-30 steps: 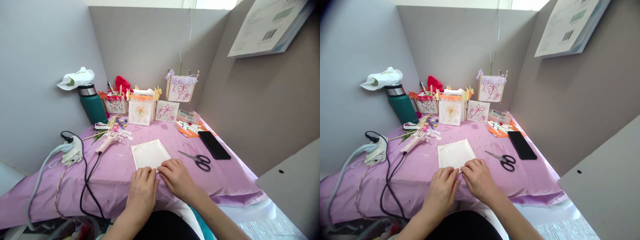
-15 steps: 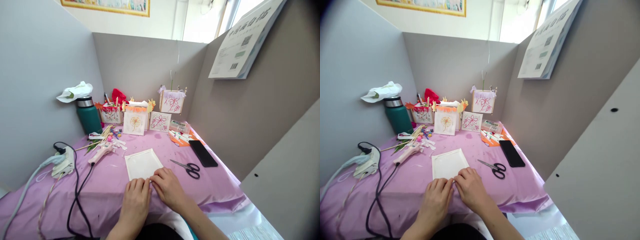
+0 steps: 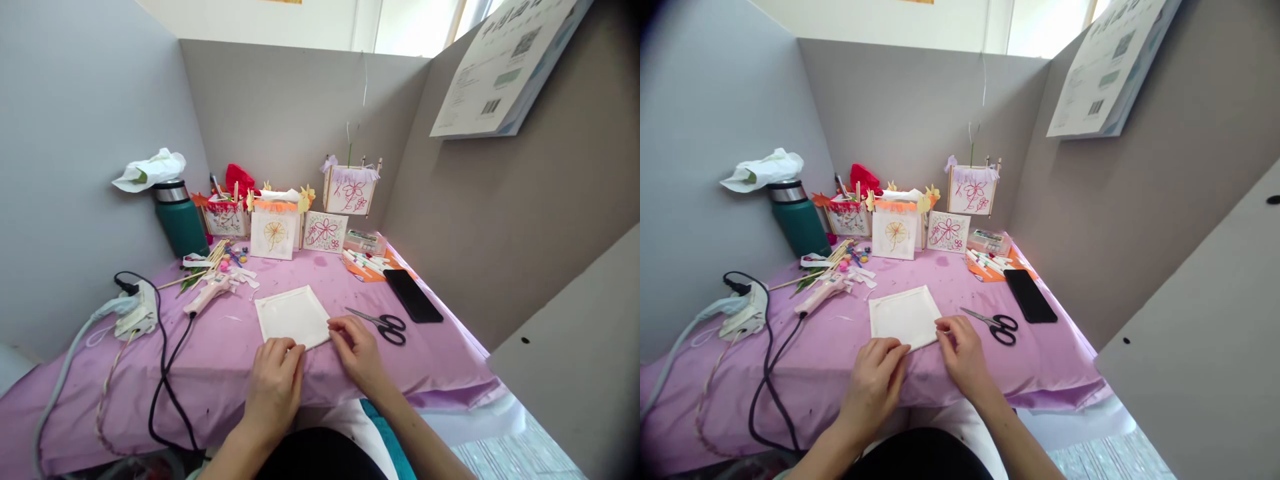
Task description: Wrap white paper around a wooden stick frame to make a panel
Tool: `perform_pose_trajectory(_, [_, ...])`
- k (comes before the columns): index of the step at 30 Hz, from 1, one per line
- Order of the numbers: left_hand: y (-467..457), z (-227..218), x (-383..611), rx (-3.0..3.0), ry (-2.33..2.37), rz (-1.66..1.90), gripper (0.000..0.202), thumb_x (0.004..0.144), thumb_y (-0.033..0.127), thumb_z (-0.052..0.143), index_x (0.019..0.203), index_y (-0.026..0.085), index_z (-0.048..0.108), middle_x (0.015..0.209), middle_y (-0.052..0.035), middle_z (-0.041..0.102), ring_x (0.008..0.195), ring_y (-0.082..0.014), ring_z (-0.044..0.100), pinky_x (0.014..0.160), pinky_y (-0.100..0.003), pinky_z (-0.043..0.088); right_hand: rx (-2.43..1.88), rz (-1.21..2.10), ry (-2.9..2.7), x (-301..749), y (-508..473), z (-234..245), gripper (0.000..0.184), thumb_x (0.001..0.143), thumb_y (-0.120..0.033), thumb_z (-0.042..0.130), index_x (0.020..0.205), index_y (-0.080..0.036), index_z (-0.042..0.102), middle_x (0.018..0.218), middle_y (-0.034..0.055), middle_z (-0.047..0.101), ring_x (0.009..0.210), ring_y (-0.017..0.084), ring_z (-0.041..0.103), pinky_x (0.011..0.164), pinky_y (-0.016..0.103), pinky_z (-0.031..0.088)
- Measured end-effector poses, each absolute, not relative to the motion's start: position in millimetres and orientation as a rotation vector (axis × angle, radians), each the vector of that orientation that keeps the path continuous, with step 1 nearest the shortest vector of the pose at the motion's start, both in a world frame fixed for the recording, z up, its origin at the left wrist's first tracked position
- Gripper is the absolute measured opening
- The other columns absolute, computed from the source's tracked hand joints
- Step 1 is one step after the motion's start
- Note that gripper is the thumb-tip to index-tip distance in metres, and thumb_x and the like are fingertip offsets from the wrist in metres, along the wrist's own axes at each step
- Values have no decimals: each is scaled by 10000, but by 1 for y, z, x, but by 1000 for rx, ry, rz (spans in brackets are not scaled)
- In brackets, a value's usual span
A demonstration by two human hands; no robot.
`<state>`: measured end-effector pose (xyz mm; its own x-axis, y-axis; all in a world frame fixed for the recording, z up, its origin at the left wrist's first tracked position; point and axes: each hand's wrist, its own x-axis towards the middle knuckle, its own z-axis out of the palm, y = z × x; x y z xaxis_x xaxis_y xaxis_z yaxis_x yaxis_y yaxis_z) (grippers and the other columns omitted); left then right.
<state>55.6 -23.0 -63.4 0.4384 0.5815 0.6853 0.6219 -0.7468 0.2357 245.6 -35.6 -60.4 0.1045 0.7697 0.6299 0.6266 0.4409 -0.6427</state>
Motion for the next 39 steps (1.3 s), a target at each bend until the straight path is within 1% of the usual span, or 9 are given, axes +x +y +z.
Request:
perform_pose_trajectory(5, [-23, -60, 67, -2689, -1203, -1017, 203, 924, 136, 453, 1036, 168, 619, 913, -67, 594, 850, -217, 509, 739, -372, 418, -1221, 6, -1999, 235, -39, -59, 227, 899, -101, 483, 1077, -193, 589, 930, 63, 663, 880, 214, 569, 795, 368, 424])
perform_pose_trajectory(10, [-22, -55, 73, -2700, -1290, -826, 202, 932, 167, 453, 996, 187, 643, 905, -53, 601, 844, -218, 513, 743, -384, 397, -1298, -2, -2067, 232, -38, -59, 169, 916, -111, 480, 999, -183, 609, 866, 54, 651, 845, 201, 552, 770, 340, 413])
perform_pose_trajectory(16, [-20, -53, 75, -2663, -1319, -759, 205, 929, 161, 454, 879, 189, 651, 861, -43, 602, 829, -221, 510, 726, -384, 383, -1360, -75, -2110, 230, -35, -57, 140, 915, -126, 506, 944, -187, 629, 830, 47, 643, 822, 203, 541, 738, 332, 404])
perform_pose_trajectory(20, [-19, -54, 76, -2662, -1301, -762, 208, 926, 151, 453, 871, 190, 650, 862, -46, 604, 828, -223, 514, 724, -385, 386, -1339, -41, -2079, 230, -35, -57, 145, 910, -121, 510, 921, -188, 637, 818, 45, 641, 815, 202, 541, 732, 332, 412])
perform_pose_trajectory(25, [-16, -59, 69, -2739, -1242, -867, 210, 921, 154, 454, 971, 194, 653, 879, -57, 594, 835, -230, 521, 728, -394, 411, -1185, 132, -1854, 237, -35, -60, 205, 926, -123, 452, 1010, -186, 628, 889, 52, 657, 848, 182, 570, 761, 315, 448])
perform_pose_trajectory(29, [-7, -60, 55, -2840, -1204, -1271, 265, 936, 142, 418, 1139, 153, 588, 949, -77, 601, 883, -198, 548, 768, -353, 460, -1227, 164, -1480, 245, -33, -63, 183, 928, -187, 465, 991, -188, 638, 901, 51, 662, 881, 178, 599, 804, 311, 459])
perform_pose_trajectory(32, [-3, -57, 53, -2823, -1184, -1406, 264, 940, 139, 409, 1133, 152, 588, 988, -83, 601, 916, -187, 550, 798, -336, 466, -1326, 284, -1233, 248, -31, -64, 181, 911, -274, 510, 996, -187, 643, 911, 55, 674, 876, 187, 622, 795, 308, 474])
perform_pose_trajectory(35, [-5, -53, 62, -2843, -1164, -1101, 231, 922, 147, 446, 1050, 182, 636, 949, -74, 602, 887, -214, 533, 771, -373, 449, -1350, 408, -1142, 249, -29, -64, 224, 892, -331, 529, 1008, -178, 644, 911, 61, 685, 862, 196, 636, 780, 307, 485])
perform_pose_trajectory(39, [-10, -50, 77, -2764, -1251, -763, 217, 915, 150, 459, 875, 197, 667, 854, -58, 589, 815, -223, 520, 724, -388, 421, -1342, 447, -1164, 250, -28, -64, 217, 881, -325, 538, 990, -177, 653, 905, 59, 690, 861, 197, 637, 793, 304, 482])
